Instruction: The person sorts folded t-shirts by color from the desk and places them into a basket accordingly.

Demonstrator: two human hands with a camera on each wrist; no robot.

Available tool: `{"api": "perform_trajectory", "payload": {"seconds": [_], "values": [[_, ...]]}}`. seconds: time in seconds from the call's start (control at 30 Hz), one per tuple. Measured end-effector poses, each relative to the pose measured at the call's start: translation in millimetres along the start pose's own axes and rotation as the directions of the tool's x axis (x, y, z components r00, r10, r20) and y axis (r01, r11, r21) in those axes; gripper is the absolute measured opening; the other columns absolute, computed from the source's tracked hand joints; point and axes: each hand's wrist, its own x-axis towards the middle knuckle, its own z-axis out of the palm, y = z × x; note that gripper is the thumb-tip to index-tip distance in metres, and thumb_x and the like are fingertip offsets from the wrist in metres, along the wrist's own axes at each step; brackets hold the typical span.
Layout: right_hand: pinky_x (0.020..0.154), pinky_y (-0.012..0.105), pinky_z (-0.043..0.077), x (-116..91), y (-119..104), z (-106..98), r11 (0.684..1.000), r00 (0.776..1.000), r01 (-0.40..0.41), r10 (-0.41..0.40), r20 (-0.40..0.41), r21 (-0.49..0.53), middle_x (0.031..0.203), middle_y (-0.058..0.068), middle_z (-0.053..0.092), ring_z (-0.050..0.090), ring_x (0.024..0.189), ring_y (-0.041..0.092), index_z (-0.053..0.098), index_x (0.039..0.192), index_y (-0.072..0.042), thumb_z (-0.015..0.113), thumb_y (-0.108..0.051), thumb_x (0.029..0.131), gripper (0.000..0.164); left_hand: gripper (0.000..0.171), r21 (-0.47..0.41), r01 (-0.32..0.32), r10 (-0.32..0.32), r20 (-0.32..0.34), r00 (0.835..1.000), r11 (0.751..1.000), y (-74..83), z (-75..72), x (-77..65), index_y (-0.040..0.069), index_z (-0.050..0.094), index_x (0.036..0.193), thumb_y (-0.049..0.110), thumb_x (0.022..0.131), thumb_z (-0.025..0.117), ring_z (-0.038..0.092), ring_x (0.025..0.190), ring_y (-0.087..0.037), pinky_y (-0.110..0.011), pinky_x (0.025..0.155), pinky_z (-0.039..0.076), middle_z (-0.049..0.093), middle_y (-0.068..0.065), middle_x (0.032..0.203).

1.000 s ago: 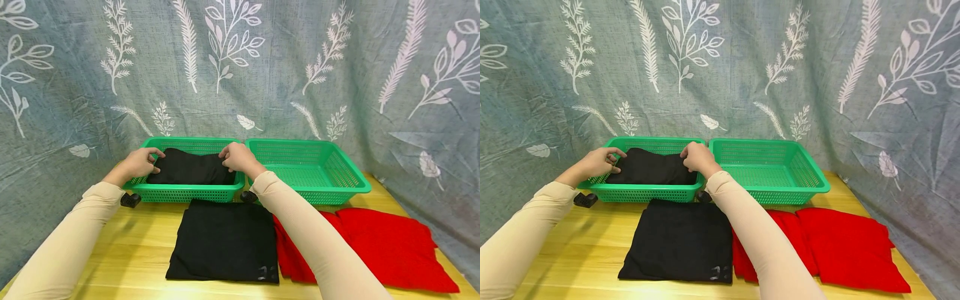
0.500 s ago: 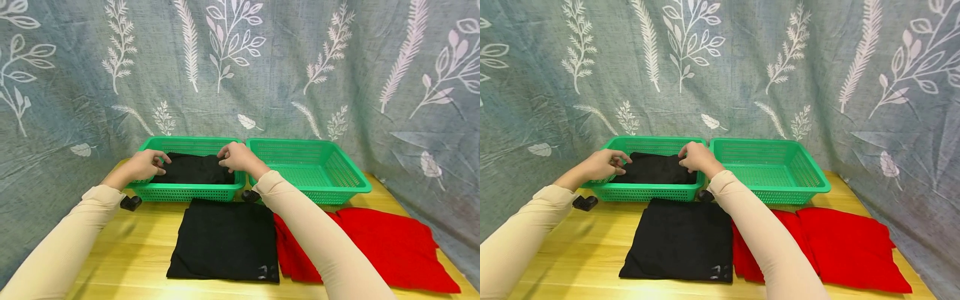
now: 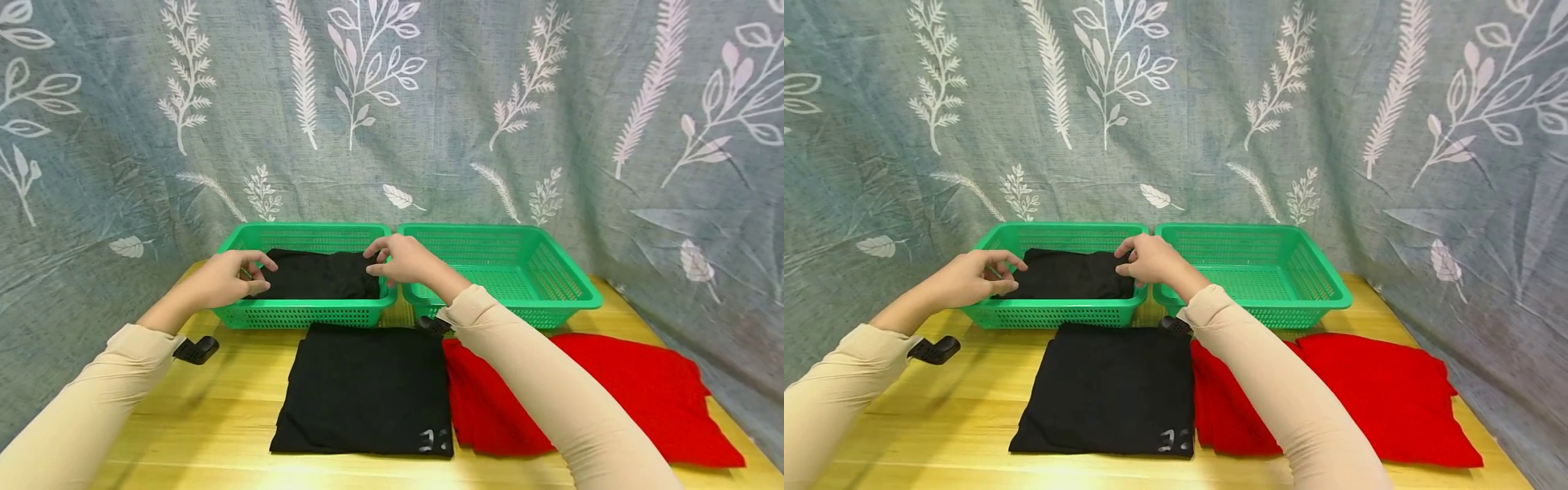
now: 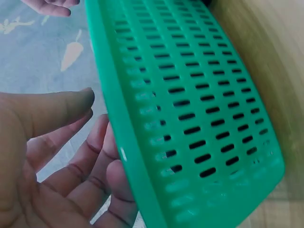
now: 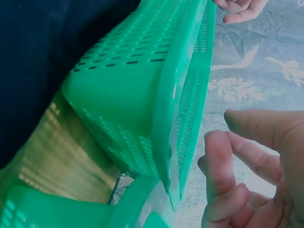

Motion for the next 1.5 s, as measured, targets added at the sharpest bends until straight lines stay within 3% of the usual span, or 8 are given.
{"api": "perform_trajectory", "payload": {"seconds": [0.3,0.47,0.6,0.77,0.93,1.13,1.37,1.5], "values": [[0.095,0.043,0.056,-41,12,-11,0.999,1.000,0.023,-0.022,-0.011,0.044,0.120,0.008,0.072,0.078,0.075,0.026,0.066,0.144,-0.018,0.071,-0.028,0.105,0.040,0.031,-0.035,-0.060,0.058,-0.047,0.997,0.998,20.4,5.9,-17.4,0.009,0.068,0.134,0.015,0.103,0.073,0.068,0.081,-0.018,-0.032,0.069,0.051,0.073,-0.006,0.098],[0.086,0.038,0.057,-71,19,-13,0.997,0.998,0.057,-0.056,-0.023,0.054,0.113,0.009,0.071,0.078,0.072,0.028,0.065,0.145,-0.016,0.071,-0.028,0.106,0.042,0.031,-0.079,-0.098,0.096,-0.019,0.995,0.992,32.4,14.7,-30.3,0.011,0.068,0.134,0.016,0.104,0.073,0.066,0.075,-0.015,-0.031,0.067,0.052,0.072,-0.004,0.095],[0.080,0.035,0.058,-95,23,-10,0.996,0.998,0.062,-0.060,-0.024,0.063,0.110,0.008,0.071,0.073,0.062,0.020,0.067,0.143,-0.015,0.071,-0.027,0.105,0.040,0.030,-0.134,-0.127,0.130,0.013,0.991,0.983,38.4,27.4,-40.7,0.011,0.070,0.131,0.016,0.102,0.074,0.065,0.071,-0.012,-0.029,0.064,0.051,0.071,-0.003,0.096],[0.079,0.035,0.057,-117,26,6,0.997,1.000,0.027,-0.027,-0.002,0.074,0.104,0.004,0.075,0.073,0.057,0.025,0.070,0.136,-0.017,0.072,-0.027,0.105,0.033,0.027,-0.189,-0.179,0.193,0.059,0.979,0.966,41.6,49.4,-53.0,0.012,0.071,0.129,0.018,0.103,0.074,0.063,0.067,-0.010,-0.027,0.063,0.052,0.072,-0.002,0.098],[0.081,0.032,0.056,-131,27,29,0.996,0.999,0.016,-0.020,0.051,0.083,0.100,-0.001,0.074,0.071,0.054,0.019,0.071,0.132,-0.015,0.074,-0.029,0.104,0.032,0.027,-0.213,-0.221,0.247,0.105,0.963,0.952,40.0,71.7,-66.3,0.012,0.073,0.129,0.021,0.104,0.074,0.068,0.078,-0.007,-0.027,0.069,0.055,0.077,-0.002,0.105],[0.074,0.027,0.056,-147,23,47,0.997,0.993,0.000,-0.010,0.119,0.081,0.094,-0.001,0.075,0.068,0.050,0.015,0.072,0.126,-0.012,0.075,-0.028,0.103,0.029,0.030,-0.261,-0.198,0.251,0.190,0.949,0.945,36.5,88.2,-74.5,0.012,0.072,0.132,0.024,0.105,0.072,0.071,0.087,-0.007,-0.027,0.075,0.058,0.078,-0.006,0.117],[0.072,0.027,0.058,-155,19,57,0.997,0.990,-0.014,0.004,0.144,0.071,0.106,0.005,0.077,0.068,0.047,0.017,0.073,0.126,-0.012,0.078,-0.029,0.101,0.030,0.037,-0.411,-0.066,0.222,0.346,0.911,0.909,36.2,94.3,-75.3,0.006,0.065,0.141,0.018,0.106,0.069,0.069,0.066,-0.023,-0.033,0.065,0.059,0.065,-0.019,0.133],[0.072,0.026,0.059,-158,21,55,0.998,0.986,0.017,-0.025,0.166,0.053,0.118,0.014,0.076,0.067,0.046,0.017,0.073,0.127,-0.012,0.078,-0.029,0.101,0.032,0.038,-0.420,-0.034,0.204,0.368,0.907,0.907,36.8,96.8,-75.0,0.007,0.064,0.142,0.018,0.106,0.069,0.069,0.065,-0.025,-0.034,0.067,0.060,0.063,-0.019,0.136]]}}
